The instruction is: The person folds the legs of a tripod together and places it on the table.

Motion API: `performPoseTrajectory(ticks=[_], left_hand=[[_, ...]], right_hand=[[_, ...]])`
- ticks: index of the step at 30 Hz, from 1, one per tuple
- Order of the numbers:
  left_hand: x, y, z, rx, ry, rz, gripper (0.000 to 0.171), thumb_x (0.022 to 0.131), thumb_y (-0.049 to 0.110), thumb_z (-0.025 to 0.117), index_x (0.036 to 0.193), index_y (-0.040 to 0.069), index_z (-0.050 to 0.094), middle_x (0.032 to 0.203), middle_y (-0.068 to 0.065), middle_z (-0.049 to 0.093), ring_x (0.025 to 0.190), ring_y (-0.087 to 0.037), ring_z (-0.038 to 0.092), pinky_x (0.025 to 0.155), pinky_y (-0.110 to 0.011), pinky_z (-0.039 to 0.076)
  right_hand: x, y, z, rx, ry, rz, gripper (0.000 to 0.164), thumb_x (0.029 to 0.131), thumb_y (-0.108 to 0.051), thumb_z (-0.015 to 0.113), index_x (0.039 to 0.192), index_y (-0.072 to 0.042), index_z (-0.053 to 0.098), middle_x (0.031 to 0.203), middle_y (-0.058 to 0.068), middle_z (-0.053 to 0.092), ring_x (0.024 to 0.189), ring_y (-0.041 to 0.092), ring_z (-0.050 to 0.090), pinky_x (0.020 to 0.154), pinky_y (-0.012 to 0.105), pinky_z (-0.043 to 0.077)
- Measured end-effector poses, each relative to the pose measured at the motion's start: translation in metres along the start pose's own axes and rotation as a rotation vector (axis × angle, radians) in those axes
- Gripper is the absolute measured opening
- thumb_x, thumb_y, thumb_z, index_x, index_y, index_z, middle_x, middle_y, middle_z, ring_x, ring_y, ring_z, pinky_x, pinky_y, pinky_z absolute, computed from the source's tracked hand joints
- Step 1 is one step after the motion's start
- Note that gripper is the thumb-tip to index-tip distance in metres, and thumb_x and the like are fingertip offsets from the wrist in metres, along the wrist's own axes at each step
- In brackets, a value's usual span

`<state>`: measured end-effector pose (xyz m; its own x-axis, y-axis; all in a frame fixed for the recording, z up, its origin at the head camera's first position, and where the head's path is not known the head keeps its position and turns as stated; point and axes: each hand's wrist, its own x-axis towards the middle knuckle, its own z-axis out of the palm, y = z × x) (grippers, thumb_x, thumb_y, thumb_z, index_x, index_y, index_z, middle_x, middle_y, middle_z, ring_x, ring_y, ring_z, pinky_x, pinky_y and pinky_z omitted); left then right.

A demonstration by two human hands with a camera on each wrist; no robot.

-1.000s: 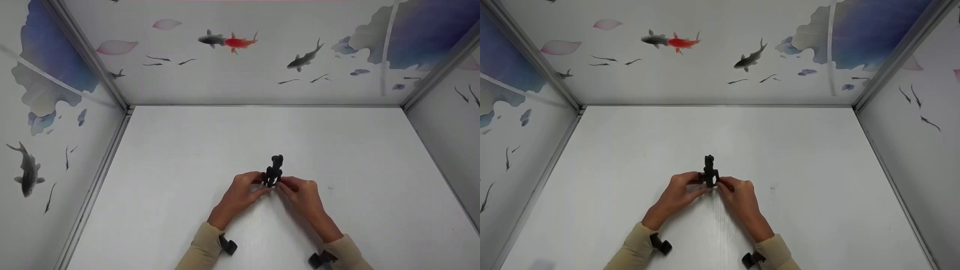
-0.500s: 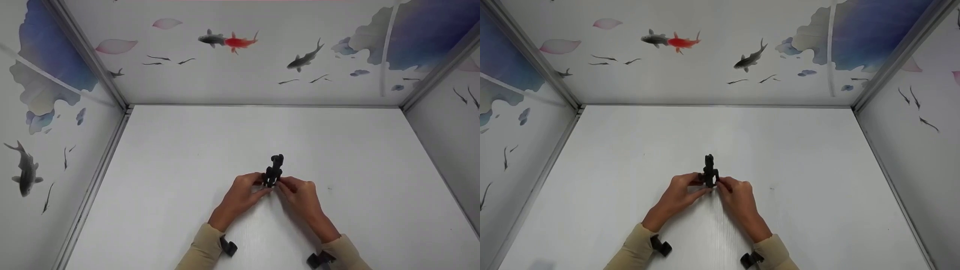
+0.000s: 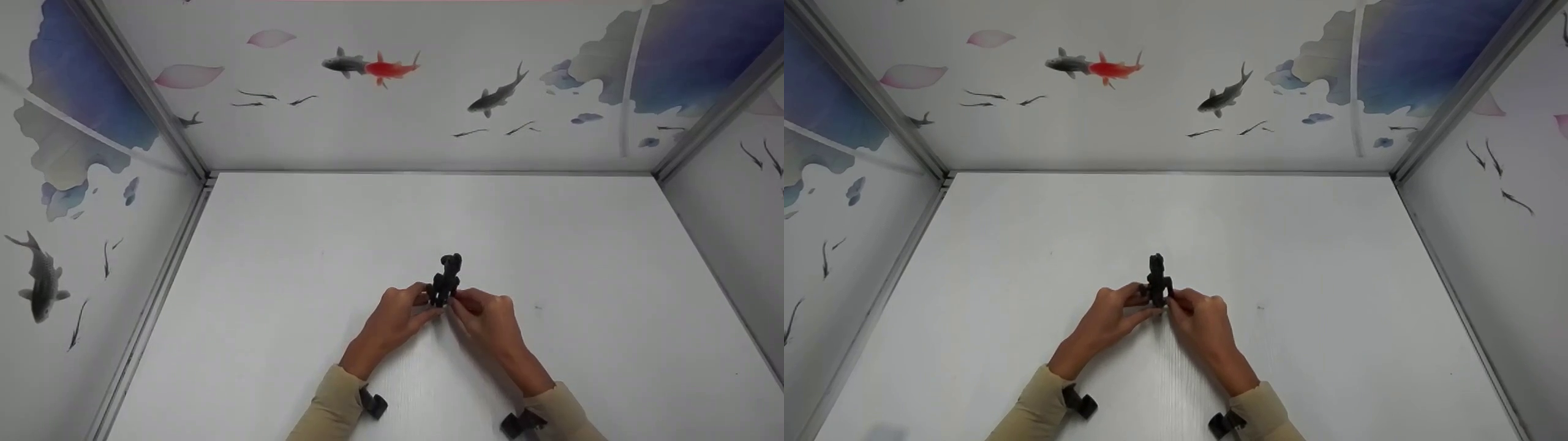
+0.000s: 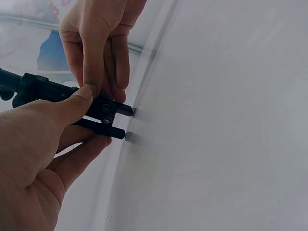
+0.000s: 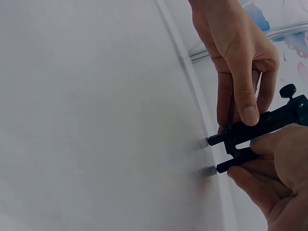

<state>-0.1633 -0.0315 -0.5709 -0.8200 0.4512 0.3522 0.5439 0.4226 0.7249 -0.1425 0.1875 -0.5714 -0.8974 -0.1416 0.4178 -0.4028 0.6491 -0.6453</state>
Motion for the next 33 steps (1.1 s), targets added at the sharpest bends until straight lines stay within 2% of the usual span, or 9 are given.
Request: performPoseTrajectory(ticks=[4,13,18,22,27,33], left_hand=[[0.0,0.0,0.0,-0.022,-0.012,-0.01,0.032,0.097,0.021,0.083,0.122,0.003,0.074,0.117,-0.015,0.081,0.11,-0.017,0.079,0.095,-0.03,0.064],[0.0,-0.002,0.001,0.0,-0.012,0.034,0.029,0.098,0.02,0.083,0.119,0.003,0.073,0.113,-0.014,0.082,0.109,-0.017,0.08,0.094,-0.032,0.065],[0.0,-0.001,0.001,0.017,-0.022,0.05,0.028,0.1,0.022,0.081,0.118,0.002,0.073,0.11,-0.012,0.084,0.105,-0.017,0.081,0.087,-0.032,0.066],[0.0,0.0,0.001,0.001,-0.033,0.045,0.028,0.1,0.022,0.08,0.118,0.002,0.073,0.111,-0.01,0.084,0.105,-0.015,0.08,0.085,-0.032,0.065],[-0.001,-0.002,0.001,-0.009,-0.026,0.035,0.027,0.099,0.02,0.082,0.119,0.005,0.073,0.114,-0.009,0.083,0.111,-0.013,0.078,0.092,-0.031,0.065],[0.0,0.0,0.002,-0.02,-0.048,0.03,0.029,0.099,0.019,0.081,0.122,0.004,0.072,0.117,-0.011,0.082,0.115,-0.015,0.078,0.098,-0.029,0.063]], right_hand=[[0.0,-0.001,0.0,0.003,0.006,0.003,0.014,0.09,-0.002,0.086,0.104,0.0,0.083,0.095,0.012,0.084,0.085,0.017,0.084,0.072,0.03,0.067],[0.0,-0.006,0.005,-0.008,0.066,-0.016,0.01,0.088,0.0,0.085,0.098,-0.001,0.082,0.091,0.012,0.084,0.082,0.016,0.083,0.07,0.029,0.066],[-0.002,-0.007,0.008,-0.005,0.084,0.004,0.006,0.09,-0.003,0.085,0.095,-0.003,0.082,0.088,0.01,0.084,0.08,0.012,0.083,0.069,0.023,0.065],[-0.004,-0.007,0.007,0.003,0.072,0.003,0.005,0.091,-0.004,0.084,0.096,-0.005,0.082,0.088,0.008,0.084,0.081,0.009,0.082,0.069,0.018,0.063],[-0.002,-0.004,0.002,-0.001,0.026,-0.029,0.009,0.091,-0.004,0.085,0.1,-0.006,0.083,0.092,0.007,0.085,0.085,0.01,0.082,0.073,0.023,0.065],[-0.001,-0.002,-0.003,-0.018,-0.009,-0.071,0.011,0.092,-0.005,0.085,0.103,-0.006,0.084,0.095,0.007,0.085,0.088,0.011,0.083,0.075,0.025,0.066]])
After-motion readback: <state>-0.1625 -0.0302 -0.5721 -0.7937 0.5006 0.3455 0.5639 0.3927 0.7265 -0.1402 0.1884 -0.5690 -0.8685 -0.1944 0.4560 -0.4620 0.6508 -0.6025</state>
